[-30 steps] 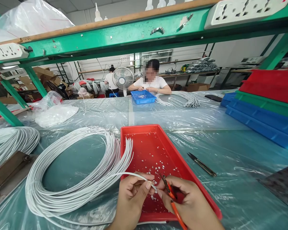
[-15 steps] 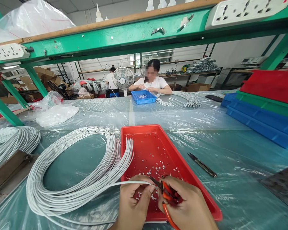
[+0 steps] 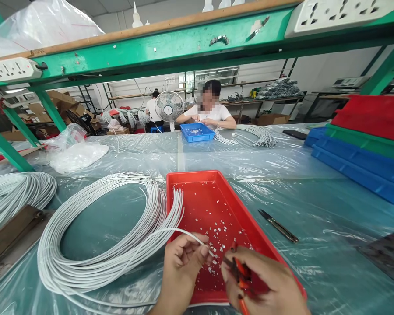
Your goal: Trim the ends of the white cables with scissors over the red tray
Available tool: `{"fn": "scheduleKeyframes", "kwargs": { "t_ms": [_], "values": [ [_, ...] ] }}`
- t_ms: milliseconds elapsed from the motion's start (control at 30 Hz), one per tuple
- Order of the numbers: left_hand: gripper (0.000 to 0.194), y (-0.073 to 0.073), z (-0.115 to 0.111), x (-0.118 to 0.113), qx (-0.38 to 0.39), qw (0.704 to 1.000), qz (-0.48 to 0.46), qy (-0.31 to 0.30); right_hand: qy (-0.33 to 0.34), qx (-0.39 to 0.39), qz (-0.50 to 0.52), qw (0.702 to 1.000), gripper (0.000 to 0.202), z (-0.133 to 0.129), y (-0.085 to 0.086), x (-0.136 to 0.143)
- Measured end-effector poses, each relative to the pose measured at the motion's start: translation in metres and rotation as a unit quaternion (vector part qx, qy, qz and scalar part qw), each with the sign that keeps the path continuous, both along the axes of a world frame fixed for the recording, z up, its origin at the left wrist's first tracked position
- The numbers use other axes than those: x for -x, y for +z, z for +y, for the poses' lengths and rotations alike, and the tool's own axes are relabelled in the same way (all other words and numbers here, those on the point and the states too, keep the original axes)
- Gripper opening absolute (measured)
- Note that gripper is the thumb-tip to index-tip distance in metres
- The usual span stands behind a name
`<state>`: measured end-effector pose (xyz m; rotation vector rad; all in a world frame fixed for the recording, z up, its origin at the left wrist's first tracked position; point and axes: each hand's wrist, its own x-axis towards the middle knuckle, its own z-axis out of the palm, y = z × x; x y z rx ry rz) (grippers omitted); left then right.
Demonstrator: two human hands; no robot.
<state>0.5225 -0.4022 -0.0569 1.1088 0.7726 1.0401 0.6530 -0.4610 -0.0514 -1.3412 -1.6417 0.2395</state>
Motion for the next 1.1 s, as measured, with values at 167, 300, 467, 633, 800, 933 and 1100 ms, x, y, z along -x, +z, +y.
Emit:
{"fn": "scheduleKeyframes", "kwargs": {
  "t_ms": [167,300,467,633,800,933,1100],
  "values": [
    [0.019,0.006,0.001,0.001,0.039,0.998,-0.036,-0.035,-0.057,0.029,0.021,0.998,0.006,0.006,-0.005,-0.02],
    [0.018,0.003,0.001,0.0,0.063,0.995,-0.068,-0.043,-0.091,0.046,-0.021,0.995,0.018,0.011,-0.008,-0.024],
    [0.018,0.001,0.003,-0.002,0.092,0.991,-0.081,-0.053,-0.052,0.041,0.033,0.997,0.014,0.011,-0.008,-0.022],
    [0.017,-0.001,0.001,-0.002,0.125,0.985,-0.101,-0.064,0.036,0.019,0.106,0.994,0.017,0.003,-0.015,-0.021],
    [0.019,-0.002,0.0,-0.005,0.172,0.973,-0.132,-0.073,0.037,0.003,0.108,0.993,0.026,0.002,-0.013,-0.021],
    [0.02,-0.002,-0.001,-0.006,0.192,0.967,-0.15,-0.079,0.039,-0.002,0.059,0.997,0.021,0.002,-0.005,-0.021],
    [0.023,-0.001,-0.008,-0.01,0.2,0.961,-0.157,-0.106,0.025,-0.025,0.043,0.998,0.015,-0.005,0.003,-0.021]
  ]
}}
